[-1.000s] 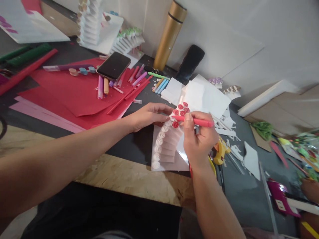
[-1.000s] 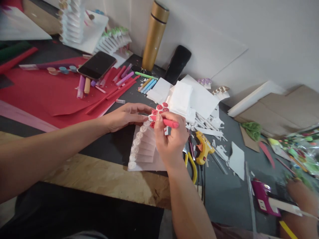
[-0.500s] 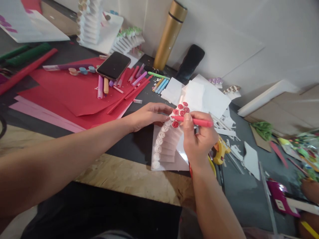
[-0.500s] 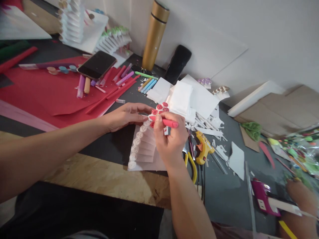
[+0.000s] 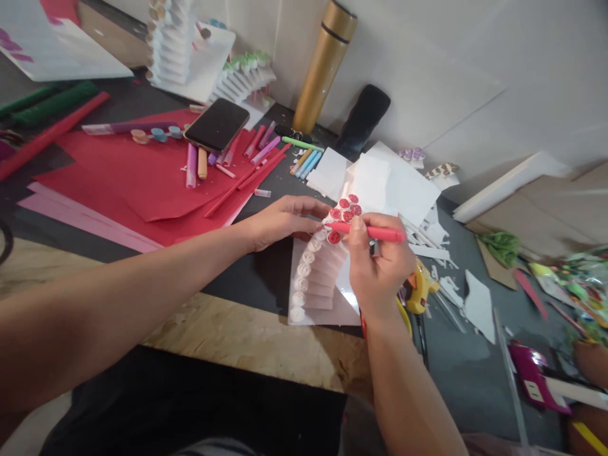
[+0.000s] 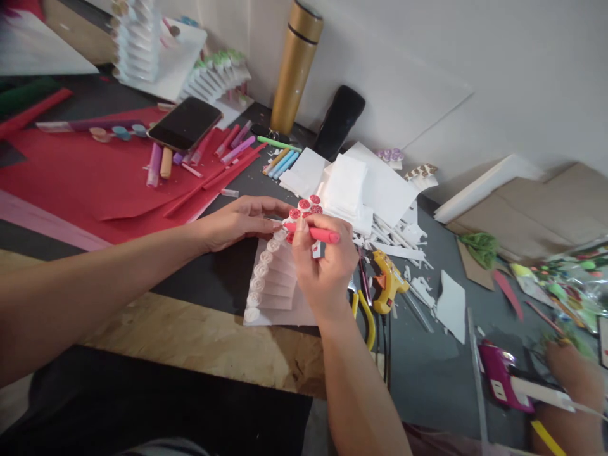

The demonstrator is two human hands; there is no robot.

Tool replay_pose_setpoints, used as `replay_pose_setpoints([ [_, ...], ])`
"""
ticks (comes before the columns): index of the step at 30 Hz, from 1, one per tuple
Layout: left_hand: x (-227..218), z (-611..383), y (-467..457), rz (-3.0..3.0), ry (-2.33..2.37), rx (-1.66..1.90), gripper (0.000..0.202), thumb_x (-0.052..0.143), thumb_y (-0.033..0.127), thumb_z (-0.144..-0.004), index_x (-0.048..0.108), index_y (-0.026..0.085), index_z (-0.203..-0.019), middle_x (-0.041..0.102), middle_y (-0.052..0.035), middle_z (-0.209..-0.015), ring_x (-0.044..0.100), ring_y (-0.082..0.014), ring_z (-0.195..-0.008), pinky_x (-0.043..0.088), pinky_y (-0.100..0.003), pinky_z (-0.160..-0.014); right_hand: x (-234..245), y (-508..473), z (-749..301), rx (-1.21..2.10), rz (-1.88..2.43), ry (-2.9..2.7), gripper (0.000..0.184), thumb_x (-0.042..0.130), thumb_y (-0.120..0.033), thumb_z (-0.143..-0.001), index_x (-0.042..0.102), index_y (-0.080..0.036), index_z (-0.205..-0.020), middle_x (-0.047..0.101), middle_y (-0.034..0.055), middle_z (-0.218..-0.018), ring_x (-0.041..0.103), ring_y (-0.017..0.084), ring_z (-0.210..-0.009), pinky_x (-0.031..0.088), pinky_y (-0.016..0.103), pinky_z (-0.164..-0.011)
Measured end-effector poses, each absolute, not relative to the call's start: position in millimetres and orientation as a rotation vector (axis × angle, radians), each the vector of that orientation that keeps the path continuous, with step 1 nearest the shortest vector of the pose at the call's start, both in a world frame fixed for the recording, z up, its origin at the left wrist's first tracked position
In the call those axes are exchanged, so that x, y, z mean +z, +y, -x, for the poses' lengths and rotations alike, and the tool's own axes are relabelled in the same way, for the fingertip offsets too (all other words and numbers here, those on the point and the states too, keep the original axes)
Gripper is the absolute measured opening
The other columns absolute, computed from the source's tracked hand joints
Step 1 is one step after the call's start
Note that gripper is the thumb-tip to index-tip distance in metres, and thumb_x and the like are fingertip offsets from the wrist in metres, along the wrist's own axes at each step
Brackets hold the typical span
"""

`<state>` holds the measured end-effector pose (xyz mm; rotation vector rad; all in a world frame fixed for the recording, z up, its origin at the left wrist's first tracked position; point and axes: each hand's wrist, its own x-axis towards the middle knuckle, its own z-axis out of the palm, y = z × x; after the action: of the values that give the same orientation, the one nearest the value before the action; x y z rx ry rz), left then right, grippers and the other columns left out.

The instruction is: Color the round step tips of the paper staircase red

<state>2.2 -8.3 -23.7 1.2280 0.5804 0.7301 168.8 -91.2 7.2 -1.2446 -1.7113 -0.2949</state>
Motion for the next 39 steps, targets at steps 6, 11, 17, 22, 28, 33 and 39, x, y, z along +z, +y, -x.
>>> replay_pose_setpoints([
  [6, -22.1, -2.3, -9.4, -1.198, 0.573, 0.735, 0.039, 0.071, 0.018, -0.077, 0.07, 0.016, -0.117, 0.07, -0.0081, -0.116, 0.064, -0.016, -0.094, 0.049, -0.027, -0.079, 7.8, -91.8, -170.2, -0.312, 1.216, -1.702, 0.002, 0.06, -0.02, -0.09, 0.061, -0.02, -0.091, 0.069, -0.002, -0.08, 0.066, 0.011, -0.075, 0.052, 0.027, -0.07],
  [11, -21.7, -1.4, -10.1, -1.201, 0.584, 0.727, 0.041, 0.071, 0.019, -0.077, 0.069, 0.016, -0.118, 0.07, -0.0087, -0.118, 0.064, -0.0165, -0.095, 0.049, -0.028, -0.079, 7.9, -91.9, -171.2, -0.321, 1.234, -1.708, 0.001, 0.06, -0.021, -0.09, 0.061, -0.02, -0.091, 0.069, -0.002, -0.079, 0.065, 0.011, -0.075, 0.052, 0.027, -0.07],
  [17, -22.2, -1.5, -10.1, -1.201, 0.58, 0.726, 0.04, 0.072, 0.019, -0.077, 0.07, 0.018, -0.117, 0.071, -0.008, -0.115, 0.064, -0.0148, -0.091, 0.049, -0.026, -0.076, 7.6, -91.4, -170.9, -0.323, 1.238, -1.715, 0.002, 0.06, -0.022, -0.09, 0.061, -0.02, -0.091, 0.069, -0.0013, -0.081, 0.066, 0.011, -0.076, 0.053, 0.028, -0.072],
  [22, -22.0, -2.0, -9.1, -1.185, 0.581, 0.726, 0.041, 0.073, 0.019, -0.077, 0.07, 0.017, -0.118, 0.071, -0.0091, -0.118, 0.065, -0.0165, -0.094, 0.049, -0.027, -0.077, 10.1, -91.9, -169.6, -0.34, 1.222, -1.681, 0.001, 0.059, -0.021, -0.091, 0.06, -0.021, -0.091, 0.068, -0.0016, -0.079, 0.066, 0.012, -0.075, 0.052, 0.029, -0.071],
  [28, -22.5, -2.2, -8.7, -1.182, 0.561, 0.739, 0.039, 0.073, 0.018, -0.077, 0.071, 0.017, -0.115, 0.072, -0.0084, -0.115, 0.065, -0.0157, -0.092, 0.049, -0.026, -0.077, 7.8, -91.1, -170.8, -0.308, 1.248, -1.705, 0.003, 0.058, -0.023, -0.092, 0.06, -0.022, -0.094, 0.067, -0.0018, -0.08, 0.066, 0.012, -0.077, 0.052, 0.03, -0.073],
  [33, -21.3, -2.4, -9.6, -1.178, 0.58, 0.737, 0.038, 0.073, 0.017, -0.077, 0.071, 0.017, -0.115, 0.072, -0.0078, -0.113, 0.065, -0.0145, -0.09, 0.049, -0.026, -0.076, 7.1, -90.9, -170.4, -0.293, 1.254, -1.705, 0.003, 0.058, -0.024, -0.092, 0.06, -0.022, -0.093, 0.066, -0.0026, -0.079, 0.065, 0.011, -0.075, 0.051, 0.029, -0.072],
  [39, -21.2, -2.1, -9.5, -1.173, 0.584, 0.732, 0.038, 0.072, 0.017, -0.077, 0.071, 0.018, -0.115, 0.072, -0.0078, -0.114, 0.065, -0.0155, -0.092, 0.049, -0.026, -0.076, 9.0, -90.5, -169.4, -0.331, 1.225, -1.685, 0.002, 0.058, -0.022, -0.092, 0.059, -0.022, -0.092, 0.067, -0.0017, -0.079, 0.066, 0.013, -0.078, 0.053, 0.032, -0.075],
])
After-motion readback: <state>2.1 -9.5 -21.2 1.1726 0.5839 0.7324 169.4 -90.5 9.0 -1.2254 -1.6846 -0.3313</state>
